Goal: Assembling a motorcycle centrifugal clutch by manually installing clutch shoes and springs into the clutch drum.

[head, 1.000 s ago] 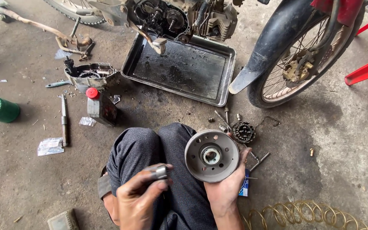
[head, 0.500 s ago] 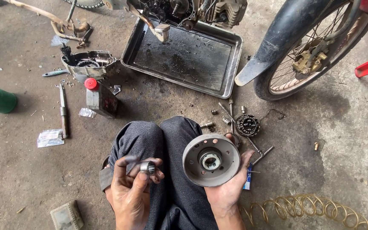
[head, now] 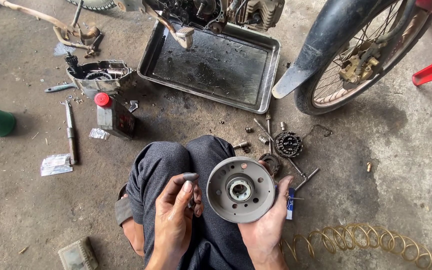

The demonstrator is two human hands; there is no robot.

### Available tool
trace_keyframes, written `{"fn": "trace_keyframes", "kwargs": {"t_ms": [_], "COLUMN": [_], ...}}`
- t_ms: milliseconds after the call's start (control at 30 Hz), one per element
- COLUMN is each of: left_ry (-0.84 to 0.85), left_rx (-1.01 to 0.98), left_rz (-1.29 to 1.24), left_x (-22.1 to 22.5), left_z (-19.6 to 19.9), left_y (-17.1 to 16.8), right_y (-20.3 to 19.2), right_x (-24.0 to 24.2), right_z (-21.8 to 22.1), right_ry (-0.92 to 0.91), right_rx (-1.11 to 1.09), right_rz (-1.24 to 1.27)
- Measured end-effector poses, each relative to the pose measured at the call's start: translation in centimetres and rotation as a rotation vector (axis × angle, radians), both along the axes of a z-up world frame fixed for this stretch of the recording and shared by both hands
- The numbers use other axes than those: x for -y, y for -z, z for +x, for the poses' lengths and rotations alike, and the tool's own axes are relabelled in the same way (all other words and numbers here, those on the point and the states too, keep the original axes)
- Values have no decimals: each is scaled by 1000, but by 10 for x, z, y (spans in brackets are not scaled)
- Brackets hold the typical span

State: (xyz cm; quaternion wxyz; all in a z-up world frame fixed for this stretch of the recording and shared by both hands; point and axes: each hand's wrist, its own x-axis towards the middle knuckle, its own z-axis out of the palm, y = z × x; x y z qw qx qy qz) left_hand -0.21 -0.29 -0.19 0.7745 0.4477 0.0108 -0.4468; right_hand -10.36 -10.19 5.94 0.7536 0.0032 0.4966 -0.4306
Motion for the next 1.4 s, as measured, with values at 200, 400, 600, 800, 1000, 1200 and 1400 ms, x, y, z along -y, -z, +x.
{"fn": "trace_keyframes", "kwargs": {"t_ms": [200,400,600,800,1000,1200,1400], "left_ry": [-109,-8,301,674,977,1066,1117], "left_rx": [-194,117,895,1390,1753,1792,1783], "left_rz": [75,-106,168,30,106,161,204], "left_x": [-8,-28,-33,-21,-8,-9,-11], "left_z": [6,6,18,19,11,6,6], "left_y": [-8,-24,-48,-53,-44,-35,-32], "right_y": [0,14,-8,70,72,69,67], "right_x": [0,-3,-2,-18,-26,-29,-28], "right_z": [-5,-11,-1,-51,-55,-54,-53], "right_ry": [-33,-56,-185,-180,-308,-367,-390], "right_rx": [-27,-78,-226,62,82,-24,-54], "right_rz": [46,18,131,-73,-242,-336,-317]}}
